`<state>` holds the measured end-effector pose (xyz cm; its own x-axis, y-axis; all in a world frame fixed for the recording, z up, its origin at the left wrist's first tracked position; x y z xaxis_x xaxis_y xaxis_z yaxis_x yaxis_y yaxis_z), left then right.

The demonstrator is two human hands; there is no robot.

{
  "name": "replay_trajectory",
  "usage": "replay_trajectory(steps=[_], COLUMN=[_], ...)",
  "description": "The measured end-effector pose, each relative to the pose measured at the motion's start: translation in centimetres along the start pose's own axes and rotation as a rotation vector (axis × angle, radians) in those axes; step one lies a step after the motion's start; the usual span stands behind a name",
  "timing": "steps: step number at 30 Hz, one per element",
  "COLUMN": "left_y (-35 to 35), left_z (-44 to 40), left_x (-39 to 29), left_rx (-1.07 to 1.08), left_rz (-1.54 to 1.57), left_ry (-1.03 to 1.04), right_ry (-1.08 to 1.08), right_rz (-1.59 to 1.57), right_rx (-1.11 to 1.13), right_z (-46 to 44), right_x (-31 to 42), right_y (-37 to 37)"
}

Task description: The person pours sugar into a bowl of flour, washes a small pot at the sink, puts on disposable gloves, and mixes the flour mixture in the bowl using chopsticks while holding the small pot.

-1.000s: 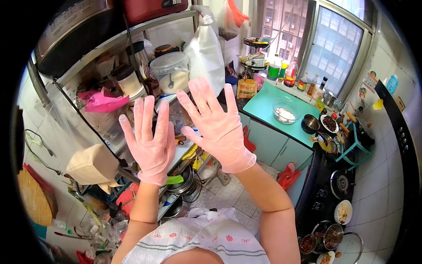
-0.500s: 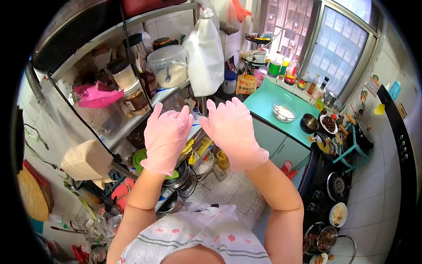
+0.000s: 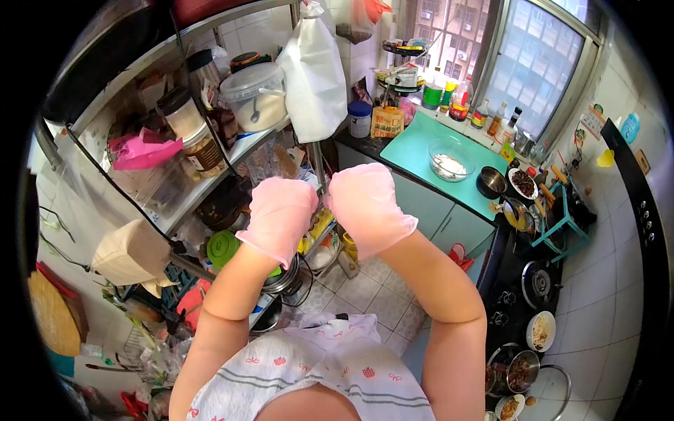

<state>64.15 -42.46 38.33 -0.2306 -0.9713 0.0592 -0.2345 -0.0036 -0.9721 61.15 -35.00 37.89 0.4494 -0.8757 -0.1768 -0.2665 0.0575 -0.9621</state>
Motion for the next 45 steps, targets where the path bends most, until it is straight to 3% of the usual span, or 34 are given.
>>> replay_trajectory(steps=[4,6,10,13,16,17,18,19,20,21,22,25,27,29,30,33,34,37,38,42,45], left_y=[0.9,1.6,4.1,5.9,3.2,2.5,1.0,0.2,1.8,3.4,6.0,13.3,19.8,22.3,22.9,23.4,23.4,26.5,28.0,31.6,34.8], left_z=[0.0,-0.4,-2.0,-3.1,-4.0,-4.1,-4.2,-3.4,-3.4,-2.9,-2.8,-2.5,-2.9,-2.9,-3.0,-4.1,-5.3,-9.2,-10.1,-18.4,-24.9], left_x=[-1.2,-1.3,-0.5,-1.0,-2.3,-2.8,-3.9,-5.1,-7.3,-9.5,-11.9,-18.2,-20.6,-24.0,-25.7,-28.5,-28.7,-30.5,-31.1,-30.4,-29.0], left_rx=[0.227,0.197,0.210,0.370,-0.079,-0.074,-0.346,-0.620,-0.550,-0.479,-0.289,-0.067,0.074,0.015,-0.019,-0.095,-0.169,0.002,-0.032,0.587,0.731], left_rz=[-0.020,-0.001,0.076,0.089,0.322,0.390,0.449,0.515,0.598,0.679,0.685,0.436,0.364,0.233,0.167,0.561,0.764,0.530,0.417,0.569,0.591], left_ry=[0.008,0.031,-0.049,-0.015,-0.055,-0.132,-0.051,0.031,0.177,0.324,0.329,0.428,0.459,0.709,0.826,1.007,0.990,1.095,1.215,1.207,1.070], right_ry=[-0.068,-0.074,0.024,0.143,0.032,0.066,0.105,0.219,0.288,0.404,0.505,0.700,0.742,0.851,0.778,0.512,0.602,0.482,0.800,1.035,1.312], right_rz=[0.073,-0.007,-0.173,-0.257,-0.196,-0.573,-0.932,-1.355,-1.778,-2.074,-2.239,-2.550,-2.615,-2.722,-2.737,-2.759,-2.823,-2.693,-2.711,-2.217,-2.017], right_rx=[0.212,0.363,0.542,0.573,0.464,0.244,-0.001,-0.072,-0.212,-0.199,-0.187,-0.021,0.000,0.001,0.002,0.047,0.038,-0.159,-0.197,-0.104,-0.052], right_z=[0.6,1.1,0.9,0.6,0.3,-0.5,-0.8,-0.1,0.7,1.8,3.0,6.1,8.2,9.8,10.3,10.5,10.1,7.8,8.4,8.7,9.3], right_x=[0.3,0.1,-1.2,-2.7,-4.5,-5.6,-7.6,-9.6,-11.6,-12.8,-13.4,-12.9,-13.4,-14.8,-15.6,-17.9,-18.6,-22.2,-23.3,-29.8,-33.7], right_y=[2.8,3.5,5.4,6.0,6.9,7.0,8.1,8.8,9.5,12.4,15.2,23.3,26.9,29.5,29.9,31.3,31.5,36.0,37.8,45.6,48.5])
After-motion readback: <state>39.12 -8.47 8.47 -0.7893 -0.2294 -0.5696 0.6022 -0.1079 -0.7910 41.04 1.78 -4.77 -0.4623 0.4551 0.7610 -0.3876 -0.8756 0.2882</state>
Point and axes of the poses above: each hand's wrist, its own z-axis away from the middle knuckle, its own y-axis out of the palm, x = y × z, the point moved 9 cm from there along -z, towards the middle knuckle, and after that the axes turned 9 degrees about y, right-handed, at the moved point
